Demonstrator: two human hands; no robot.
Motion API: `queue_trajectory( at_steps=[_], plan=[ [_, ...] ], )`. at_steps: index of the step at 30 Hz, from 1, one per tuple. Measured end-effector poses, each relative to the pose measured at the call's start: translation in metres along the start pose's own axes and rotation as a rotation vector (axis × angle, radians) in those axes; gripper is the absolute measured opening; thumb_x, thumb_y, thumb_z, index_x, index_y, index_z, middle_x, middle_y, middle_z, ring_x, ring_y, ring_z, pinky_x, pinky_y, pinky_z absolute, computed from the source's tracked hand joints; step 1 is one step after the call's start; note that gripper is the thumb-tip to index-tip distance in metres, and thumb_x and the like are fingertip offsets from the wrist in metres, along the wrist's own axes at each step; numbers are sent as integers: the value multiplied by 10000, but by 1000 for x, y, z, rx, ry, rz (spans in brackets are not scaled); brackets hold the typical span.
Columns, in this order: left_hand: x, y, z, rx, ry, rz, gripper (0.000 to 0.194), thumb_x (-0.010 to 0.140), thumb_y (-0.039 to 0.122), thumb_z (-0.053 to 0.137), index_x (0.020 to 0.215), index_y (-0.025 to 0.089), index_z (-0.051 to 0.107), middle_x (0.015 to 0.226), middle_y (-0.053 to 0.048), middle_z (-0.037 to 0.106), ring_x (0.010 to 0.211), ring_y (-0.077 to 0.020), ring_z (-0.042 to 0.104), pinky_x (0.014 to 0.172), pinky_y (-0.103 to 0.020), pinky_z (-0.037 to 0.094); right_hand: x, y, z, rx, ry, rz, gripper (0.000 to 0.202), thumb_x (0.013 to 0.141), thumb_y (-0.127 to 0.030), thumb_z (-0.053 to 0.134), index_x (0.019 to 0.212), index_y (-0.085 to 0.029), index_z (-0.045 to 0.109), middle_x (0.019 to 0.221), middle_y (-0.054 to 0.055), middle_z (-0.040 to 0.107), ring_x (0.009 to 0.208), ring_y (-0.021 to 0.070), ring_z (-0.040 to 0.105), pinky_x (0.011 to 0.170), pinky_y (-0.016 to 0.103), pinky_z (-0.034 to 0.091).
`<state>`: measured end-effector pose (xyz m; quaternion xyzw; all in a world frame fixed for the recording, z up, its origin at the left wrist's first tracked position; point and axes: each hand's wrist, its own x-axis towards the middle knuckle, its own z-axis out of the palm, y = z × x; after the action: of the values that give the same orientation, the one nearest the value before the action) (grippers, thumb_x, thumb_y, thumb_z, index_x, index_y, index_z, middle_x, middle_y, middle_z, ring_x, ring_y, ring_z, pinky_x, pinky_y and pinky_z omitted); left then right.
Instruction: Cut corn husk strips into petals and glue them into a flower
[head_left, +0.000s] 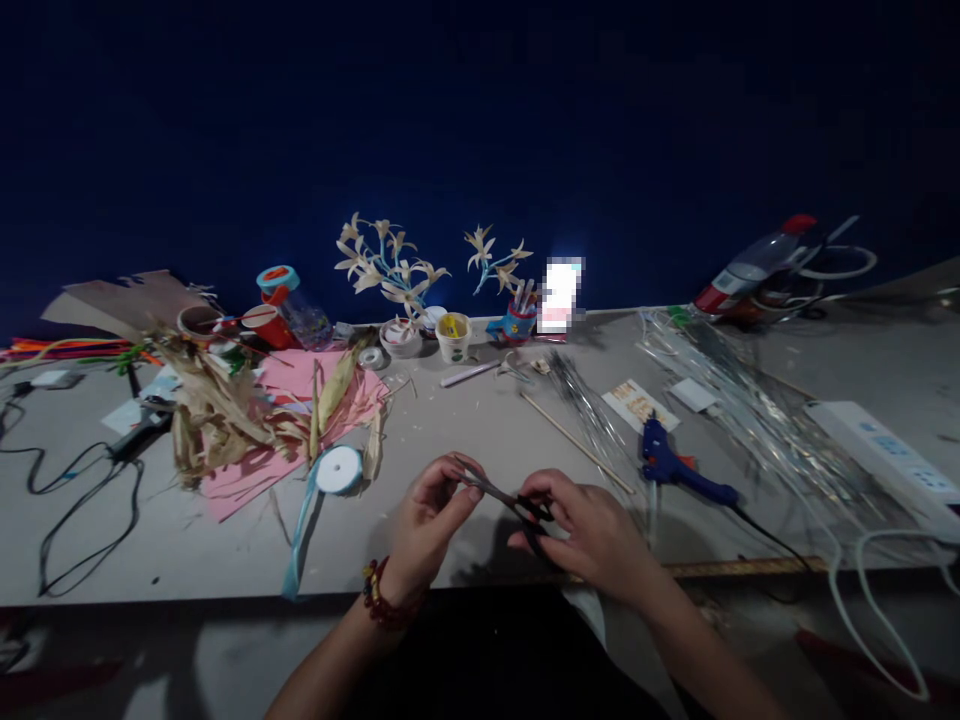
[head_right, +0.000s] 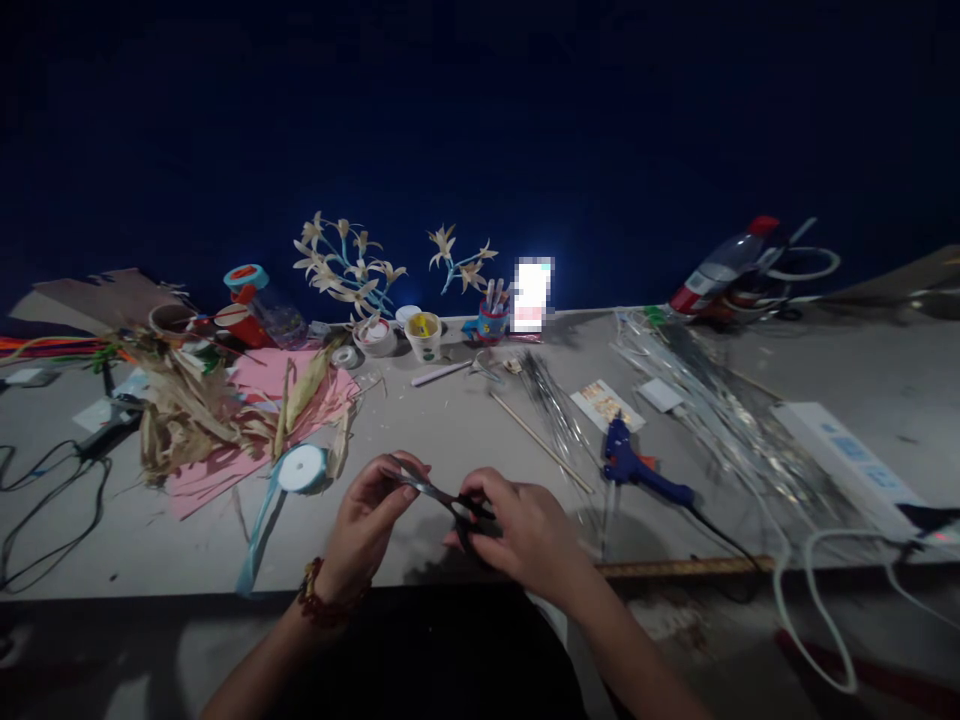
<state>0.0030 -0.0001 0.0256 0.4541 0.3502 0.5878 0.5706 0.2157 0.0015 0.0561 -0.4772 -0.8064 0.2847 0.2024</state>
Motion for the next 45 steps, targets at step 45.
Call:
queue_trajectory(
  at_steps=[45],
  plan=[
    [52,-8,-22,764,-134,24,106,906,263,584,852,176,608,842,-44,690,807,-176,640,781,-284,497,29,43,44,-476,-115,207,302,781,-254,712,1054,-189,601,1057,76,667,880,248,667,682,296,408]
  ],
)
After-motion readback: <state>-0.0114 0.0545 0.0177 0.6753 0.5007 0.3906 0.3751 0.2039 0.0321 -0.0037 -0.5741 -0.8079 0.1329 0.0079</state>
